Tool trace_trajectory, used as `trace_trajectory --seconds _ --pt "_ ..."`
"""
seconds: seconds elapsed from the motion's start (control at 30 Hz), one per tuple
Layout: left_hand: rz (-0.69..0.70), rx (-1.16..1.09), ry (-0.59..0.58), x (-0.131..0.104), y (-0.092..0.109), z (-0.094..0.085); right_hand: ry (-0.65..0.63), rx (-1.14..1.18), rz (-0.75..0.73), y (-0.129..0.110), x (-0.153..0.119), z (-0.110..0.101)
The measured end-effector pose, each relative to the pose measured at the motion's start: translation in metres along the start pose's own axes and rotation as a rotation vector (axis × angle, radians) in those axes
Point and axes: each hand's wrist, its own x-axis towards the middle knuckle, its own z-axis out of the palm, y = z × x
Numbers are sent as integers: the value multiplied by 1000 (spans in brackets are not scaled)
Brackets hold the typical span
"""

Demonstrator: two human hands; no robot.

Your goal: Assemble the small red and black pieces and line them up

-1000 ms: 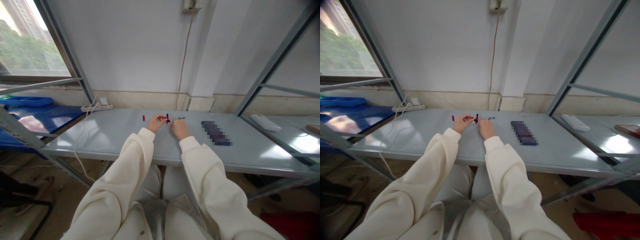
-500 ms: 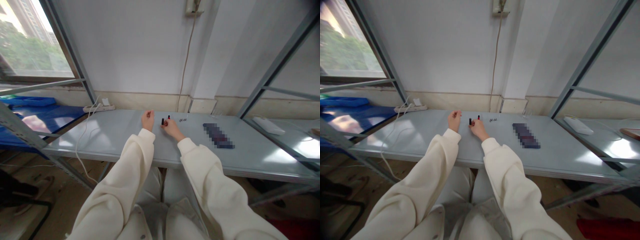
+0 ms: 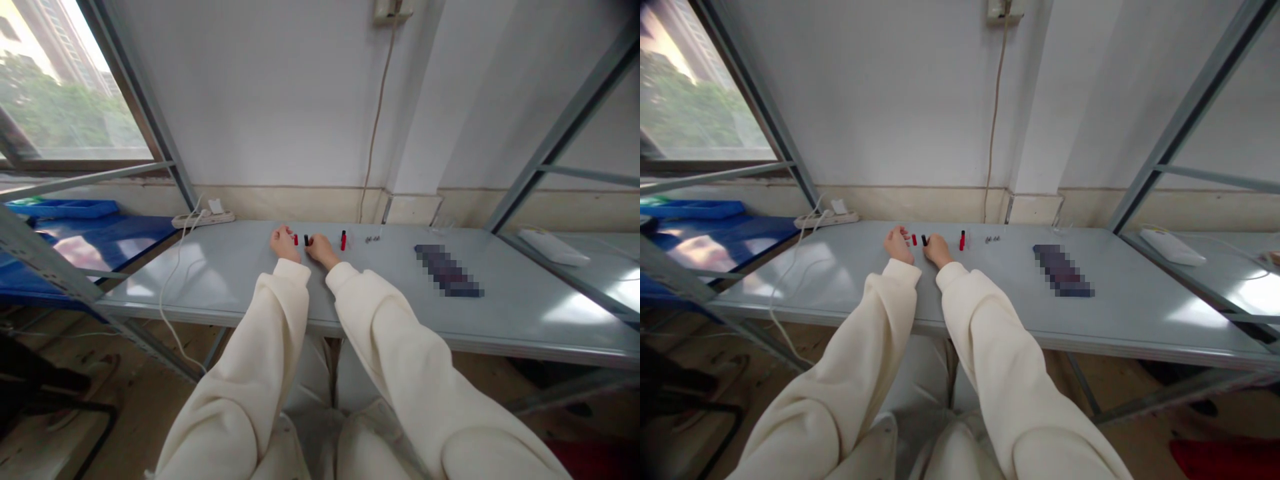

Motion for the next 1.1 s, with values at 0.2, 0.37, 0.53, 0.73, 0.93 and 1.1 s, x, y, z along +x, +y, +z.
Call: trace_trajectory --seconds 0.2,0.37,0.53,0.73,0.93,1.1 --pt "-26 -28 4 0 1 0 -36 -25 13 -3 9 4" --pt "-48 -57 -3 0 0 0 -43 -40 9 -5 11 4" --pt "50 -8 -11 2 -1 0 -35 -59 13 -4 5 0" --pt "688 291 -224 -17 -6 1 193 -46 -165 8 -23 -34" --pt "1110 762 -817 -44 -29 10 516 5 -36 45 -54 -76" --pt "1148 1106 -958 -51 -39 14 365 -74 200 87 -55 -80"
